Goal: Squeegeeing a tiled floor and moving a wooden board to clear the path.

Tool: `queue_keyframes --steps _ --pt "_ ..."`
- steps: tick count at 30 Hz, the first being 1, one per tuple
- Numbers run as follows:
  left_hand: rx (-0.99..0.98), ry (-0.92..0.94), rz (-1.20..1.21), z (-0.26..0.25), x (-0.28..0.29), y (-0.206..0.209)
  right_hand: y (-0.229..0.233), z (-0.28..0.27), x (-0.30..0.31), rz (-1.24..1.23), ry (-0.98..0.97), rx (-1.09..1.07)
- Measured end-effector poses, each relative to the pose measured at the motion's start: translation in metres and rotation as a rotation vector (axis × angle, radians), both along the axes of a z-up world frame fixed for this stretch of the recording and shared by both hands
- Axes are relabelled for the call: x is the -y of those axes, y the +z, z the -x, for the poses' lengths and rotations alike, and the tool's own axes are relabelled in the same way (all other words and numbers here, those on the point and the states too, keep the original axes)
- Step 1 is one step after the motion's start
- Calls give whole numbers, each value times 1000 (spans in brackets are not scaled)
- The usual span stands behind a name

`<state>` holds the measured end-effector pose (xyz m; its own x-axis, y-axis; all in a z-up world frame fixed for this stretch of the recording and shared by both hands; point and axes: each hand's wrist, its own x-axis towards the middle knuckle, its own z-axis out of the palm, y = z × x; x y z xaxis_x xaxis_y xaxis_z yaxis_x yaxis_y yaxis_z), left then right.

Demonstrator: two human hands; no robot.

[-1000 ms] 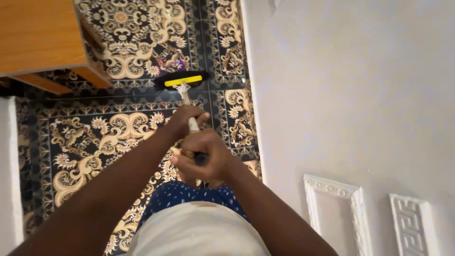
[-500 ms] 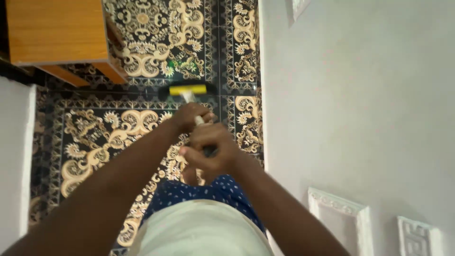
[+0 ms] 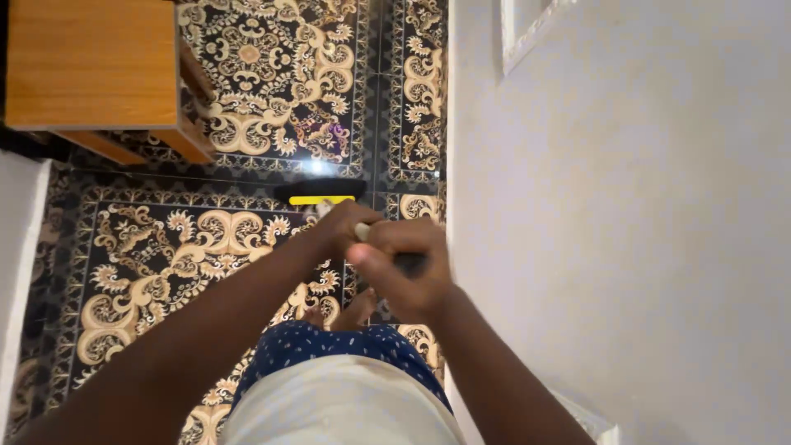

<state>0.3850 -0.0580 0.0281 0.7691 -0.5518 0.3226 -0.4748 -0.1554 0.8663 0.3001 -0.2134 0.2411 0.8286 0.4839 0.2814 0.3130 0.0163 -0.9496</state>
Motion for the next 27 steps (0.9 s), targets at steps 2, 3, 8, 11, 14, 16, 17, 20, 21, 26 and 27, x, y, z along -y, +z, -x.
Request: queue_keyframes --steps 2,3,8,11,14,16,17,20,21,26,27 --pt "76 17 -5 -8 1 -23 -16 -8 -1 -13 29 83" --pt "152 34 -12 -13 1 -35 -24 -13 -2 -30 62 166" --pt "159 139 -99 -29 4 -38 -57 -29 7 -81 50 87" --pt "94 159 -125 -45 19 -47 -75 -35 18 -77 55 110" --pt "-11 159 -181 -38 27 -35 -61 -25 26 -84 64 86" --pt "-36 158 -209 -36 32 -10 -34 -24 30 -46 60 65" --pt "9 158 -192 -36 34 6 -20 -24 29 -66 40 70" --pt "48 98 -98 -31 44 21 8 -24 24 -217 -76 68" --pt "51 52 -32 -31 46 20 13 -27 20 -359 -157 72" --pt "245 -119 9 -56 17 -17 -14 -32 -7 -183 -151 148" --pt "313 -143 6 -60 12 -26 -21 -34 -11 -105 -136 138"
